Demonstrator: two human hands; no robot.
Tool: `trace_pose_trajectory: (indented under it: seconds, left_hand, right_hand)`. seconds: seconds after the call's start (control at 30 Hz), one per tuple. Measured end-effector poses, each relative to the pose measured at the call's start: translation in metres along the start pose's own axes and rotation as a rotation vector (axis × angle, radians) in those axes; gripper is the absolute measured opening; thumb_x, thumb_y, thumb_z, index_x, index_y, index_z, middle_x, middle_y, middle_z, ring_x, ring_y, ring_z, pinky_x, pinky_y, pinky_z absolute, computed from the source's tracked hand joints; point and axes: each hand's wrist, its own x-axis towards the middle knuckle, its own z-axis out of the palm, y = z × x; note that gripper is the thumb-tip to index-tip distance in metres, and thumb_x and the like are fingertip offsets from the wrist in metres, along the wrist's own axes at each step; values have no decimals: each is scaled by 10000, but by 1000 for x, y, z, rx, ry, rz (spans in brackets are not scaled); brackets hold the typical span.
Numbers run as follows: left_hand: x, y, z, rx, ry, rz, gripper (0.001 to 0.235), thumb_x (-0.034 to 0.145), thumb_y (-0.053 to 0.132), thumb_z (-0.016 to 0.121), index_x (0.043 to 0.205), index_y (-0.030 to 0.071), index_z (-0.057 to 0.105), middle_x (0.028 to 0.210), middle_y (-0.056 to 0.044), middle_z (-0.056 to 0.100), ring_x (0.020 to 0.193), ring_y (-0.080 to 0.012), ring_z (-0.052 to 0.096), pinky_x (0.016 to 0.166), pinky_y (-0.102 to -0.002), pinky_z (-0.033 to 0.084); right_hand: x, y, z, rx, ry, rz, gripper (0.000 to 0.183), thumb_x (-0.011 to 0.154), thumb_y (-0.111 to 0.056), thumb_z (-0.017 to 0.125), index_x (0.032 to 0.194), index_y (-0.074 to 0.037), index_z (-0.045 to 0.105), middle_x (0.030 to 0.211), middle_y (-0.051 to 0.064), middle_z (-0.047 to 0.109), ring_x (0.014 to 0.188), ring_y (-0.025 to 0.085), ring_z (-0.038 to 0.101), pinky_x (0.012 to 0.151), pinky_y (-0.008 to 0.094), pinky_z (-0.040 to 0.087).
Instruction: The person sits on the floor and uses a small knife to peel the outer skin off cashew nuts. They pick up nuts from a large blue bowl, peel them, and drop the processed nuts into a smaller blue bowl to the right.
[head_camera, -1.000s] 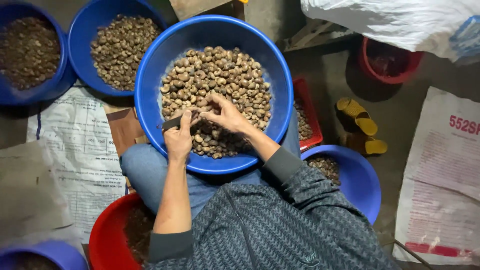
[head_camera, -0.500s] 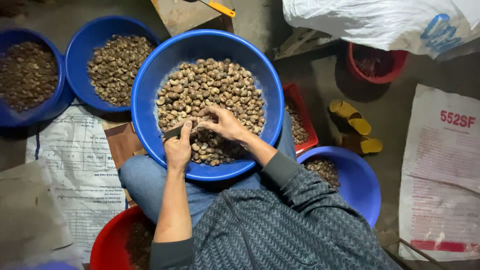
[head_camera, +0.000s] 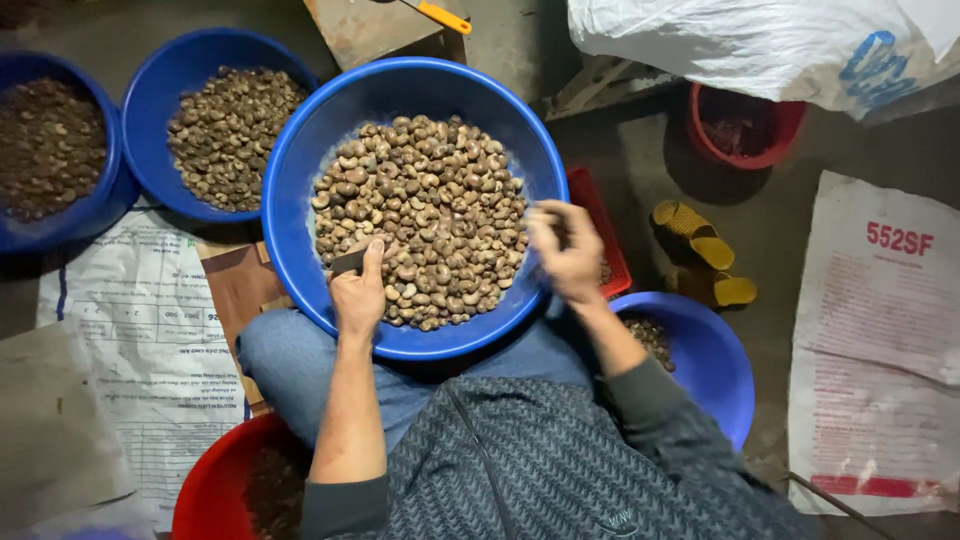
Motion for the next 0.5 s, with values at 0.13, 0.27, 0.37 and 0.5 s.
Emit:
trace_pose_trajectory:
  seconds: [0.13,0.27,0.37,0.5]
  left_hand:
    - [-3,18,1,8,-15,-8,138,1011,167,708,1008,62,797,806,-162,762,811,-218,729,753,-408,570]
    - [-1,12,1,21,-30,-44,152,1014,194,708,1008,71,796,806,-135,771,779,-228,751,724,-379,582]
    - [-2,15,-1,13,-35,-74,170,1020,211,699,1003,67,787,802,-137,770,734,-224,747,672,-367,584]
    - [-2,32,-1,-16,-49,-136,196,1023,220,676,1003,52,774,798,-138,770,672,-185,739,590,-324,585]
  right_hand:
    - [-29,74,-81,-43,186,60,287,964,-91,748,1240,-77,670,1049,166,741,949,226,706,879,389,591]
    - [-88,170,-166,-479,134,451,381,996,-338,702,1248,-56,652,1180,238,694,1157,472,628,975,595,513]
    - [-146,260,-226,-709,99,683,455,960,-496,695,1247,-143,682,1112,153,739,1126,434,657,966,587,518]
    - [-186,334,-267,-941,57,850,568,890,-599,722,1310,-229,630,1003,-9,787,1055,357,723,950,538,543]
